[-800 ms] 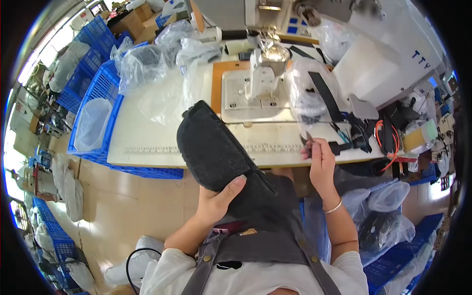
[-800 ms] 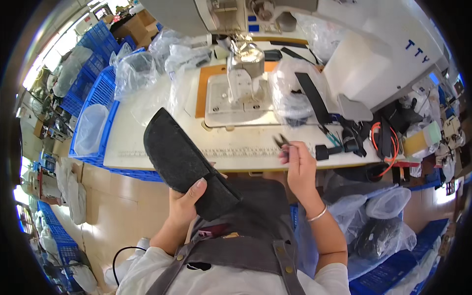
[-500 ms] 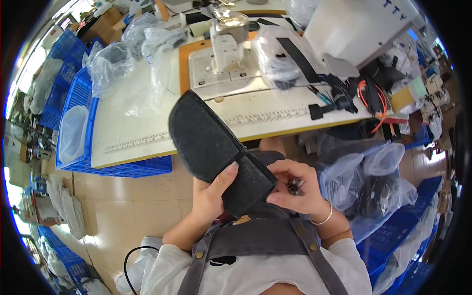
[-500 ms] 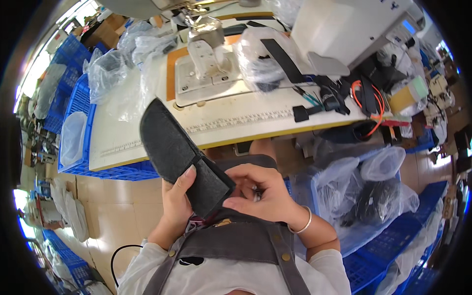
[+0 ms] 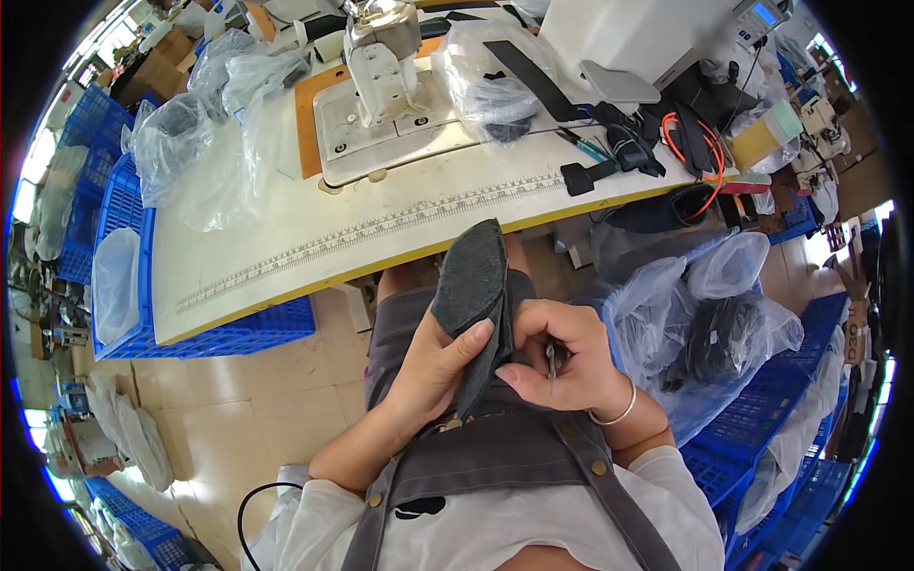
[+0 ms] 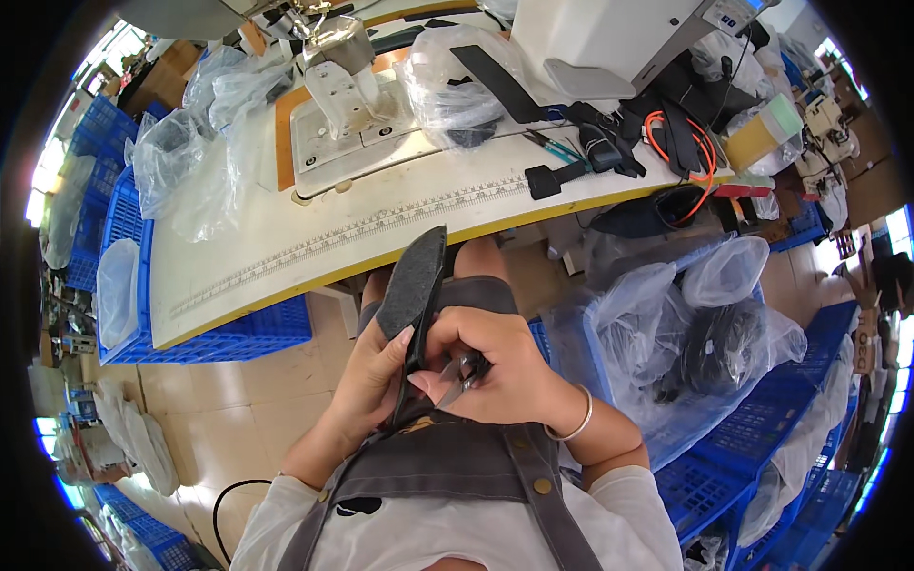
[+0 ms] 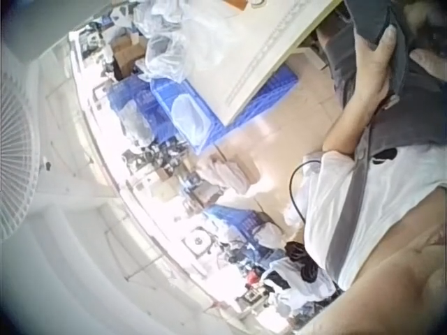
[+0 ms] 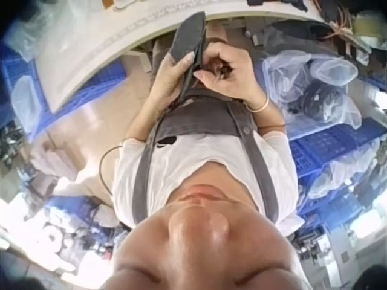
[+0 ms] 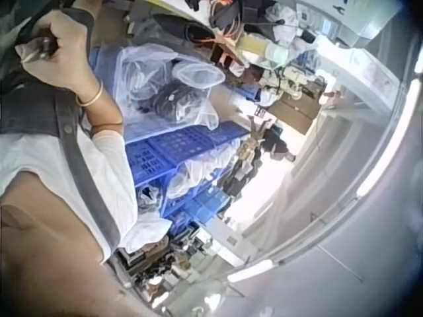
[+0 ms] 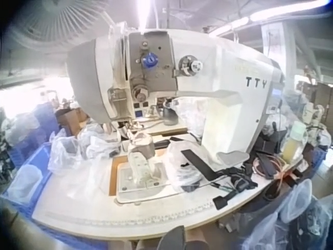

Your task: Preparing and sewing a leather shoe component using an industrial sewing machine.

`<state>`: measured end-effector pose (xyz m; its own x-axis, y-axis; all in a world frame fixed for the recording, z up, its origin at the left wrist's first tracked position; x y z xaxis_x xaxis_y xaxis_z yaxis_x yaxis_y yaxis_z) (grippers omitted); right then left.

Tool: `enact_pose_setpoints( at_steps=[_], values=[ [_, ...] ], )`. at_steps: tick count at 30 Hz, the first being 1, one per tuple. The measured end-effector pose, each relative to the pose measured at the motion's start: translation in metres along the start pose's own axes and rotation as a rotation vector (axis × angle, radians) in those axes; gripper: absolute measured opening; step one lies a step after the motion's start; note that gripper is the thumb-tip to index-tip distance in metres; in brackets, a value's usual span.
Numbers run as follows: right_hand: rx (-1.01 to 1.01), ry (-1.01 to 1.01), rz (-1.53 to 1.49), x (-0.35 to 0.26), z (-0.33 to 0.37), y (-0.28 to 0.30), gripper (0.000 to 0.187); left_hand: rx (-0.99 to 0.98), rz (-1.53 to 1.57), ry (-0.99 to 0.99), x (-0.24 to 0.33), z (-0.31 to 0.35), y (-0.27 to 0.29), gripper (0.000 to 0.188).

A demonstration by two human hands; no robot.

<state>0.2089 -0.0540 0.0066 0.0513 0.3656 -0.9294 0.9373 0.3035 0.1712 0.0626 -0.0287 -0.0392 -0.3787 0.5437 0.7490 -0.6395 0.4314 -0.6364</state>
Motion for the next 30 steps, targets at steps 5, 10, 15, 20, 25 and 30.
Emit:
enact_pose_setpoints(
  at_steps=[5, 10, 15, 20, 25, 30],
  values=[
    [0.098, 0.123, 0.241, 0.0, -0.001, 0.006, 0.014, 0.266, -0.875, -0.311, 0.017, 0.002, 0.001, 0.069],
    [0.013, 0.107, 0.306, 0.002, -0.006, 0.004, 0.013, -0.22, -0.792, -0.437, 0.027, 0.019, -0.004, 0.056],
    [-0.093, 0.156, 0.338, 0.003, -0.009, 0.001, 0.022, -0.336, -1.197, -0.422, 0.046, 0.013, 0.005, 0.054],
    [-0.035, 0.27, 0.515, -0.001, -0.014, 0.0, 0.021, 0.089, -1.084, -0.645, 0.049, 0.028, 0.006, 0.048],
    [-0.09, 0.306, 0.417, 0.012, -0.014, -0.011, 0.02, -0.082, -1.214, -0.456, 0.046, 0.02, 0.003, 0.043],
    [-0.15, 0.174, 0.169, 0.022, -0.016, -0.009, 0.016, -0.371, -1.005, -0.451, 0.04, 0.008, 0.022, 0.025]
  ],
)
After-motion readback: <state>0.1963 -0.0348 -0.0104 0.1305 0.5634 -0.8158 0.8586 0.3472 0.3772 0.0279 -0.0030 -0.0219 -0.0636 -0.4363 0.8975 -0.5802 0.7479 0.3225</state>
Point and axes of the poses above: each hand's wrist, its own z-axis away from the middle knuckle, its own y-axis out of the back of the hand, x = y × z, the point moved 2 cm from there along -z, towards the middle knuckle, and after that the axes turned 10 degrees about -x, right-handed, at the moved point
